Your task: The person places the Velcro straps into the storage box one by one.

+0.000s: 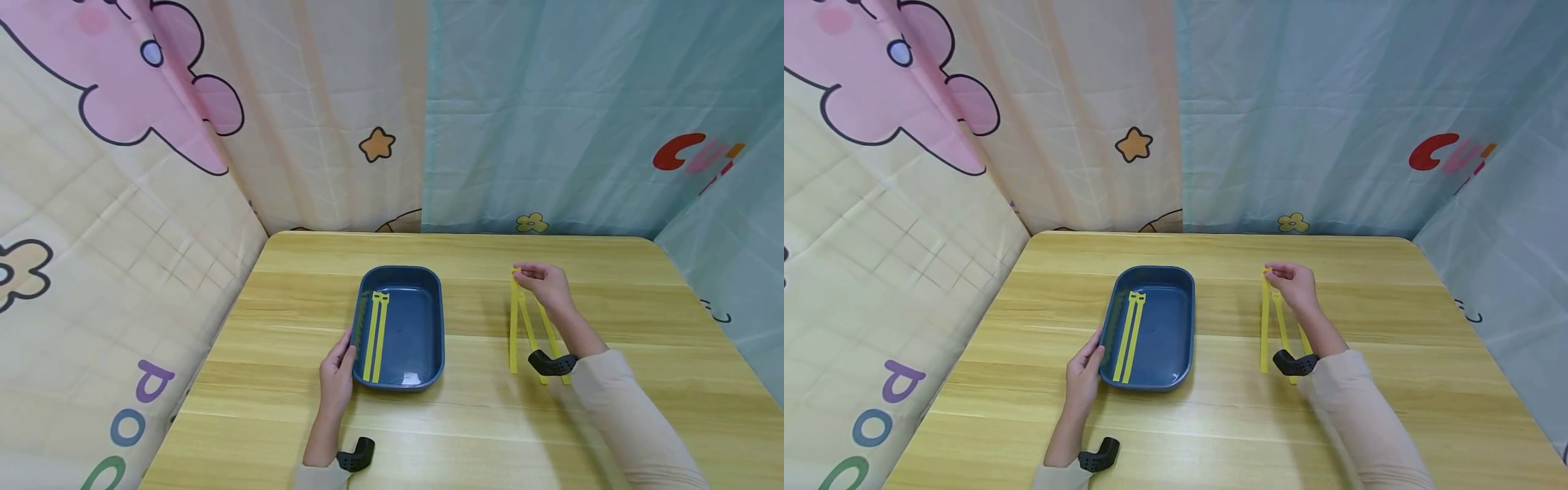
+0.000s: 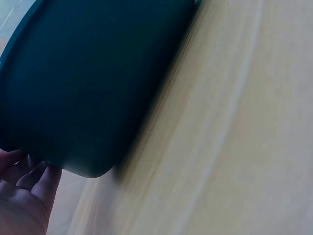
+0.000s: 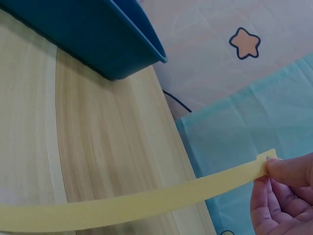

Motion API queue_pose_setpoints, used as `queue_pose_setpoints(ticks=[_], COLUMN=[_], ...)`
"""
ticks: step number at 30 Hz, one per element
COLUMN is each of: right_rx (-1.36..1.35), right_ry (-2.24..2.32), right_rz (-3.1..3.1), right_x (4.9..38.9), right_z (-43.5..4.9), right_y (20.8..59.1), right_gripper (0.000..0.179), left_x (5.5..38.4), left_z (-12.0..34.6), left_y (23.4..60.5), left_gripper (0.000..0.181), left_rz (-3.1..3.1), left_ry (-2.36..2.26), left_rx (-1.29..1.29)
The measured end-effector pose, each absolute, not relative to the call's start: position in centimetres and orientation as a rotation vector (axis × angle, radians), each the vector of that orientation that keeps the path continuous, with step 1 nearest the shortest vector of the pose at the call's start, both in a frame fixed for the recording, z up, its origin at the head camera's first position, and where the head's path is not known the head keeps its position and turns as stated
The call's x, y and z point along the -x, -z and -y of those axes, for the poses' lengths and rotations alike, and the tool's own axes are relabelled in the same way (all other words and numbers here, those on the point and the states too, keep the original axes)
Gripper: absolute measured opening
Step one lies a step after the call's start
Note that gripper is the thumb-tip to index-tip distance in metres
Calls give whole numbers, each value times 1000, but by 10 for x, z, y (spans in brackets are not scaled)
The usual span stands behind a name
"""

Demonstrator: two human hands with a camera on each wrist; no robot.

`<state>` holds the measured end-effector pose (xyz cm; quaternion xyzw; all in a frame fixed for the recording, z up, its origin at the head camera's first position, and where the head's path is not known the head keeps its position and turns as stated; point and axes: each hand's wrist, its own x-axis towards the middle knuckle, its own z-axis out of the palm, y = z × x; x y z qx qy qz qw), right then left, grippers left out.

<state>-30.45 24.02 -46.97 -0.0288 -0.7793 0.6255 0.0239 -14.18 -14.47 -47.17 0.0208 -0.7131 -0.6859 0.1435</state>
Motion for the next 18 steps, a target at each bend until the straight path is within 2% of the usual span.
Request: queue_pose_setpoints(ticks=[3,6,11,18], right_rx=[74,70,89,-5], right_ry=[-2078,-2129,-1957,-1918], right_rz=[2343,2289,2318,2274], right_x=[304,313,337,344], right_z=[-244,-251,-263,-266], right_y=[470,481,516,523], right_gripper=[26,29,42,39], left_x=[145,147,147,142], left_z=[147,148,148,145], left_y=[480,486,488,474], left_gripper=[34,35,35,34], left_rz=[2049,2057,2055,2039], left_ry=[1981,1958,1943,1984], left_rx=[-58,-47,-23,-58])
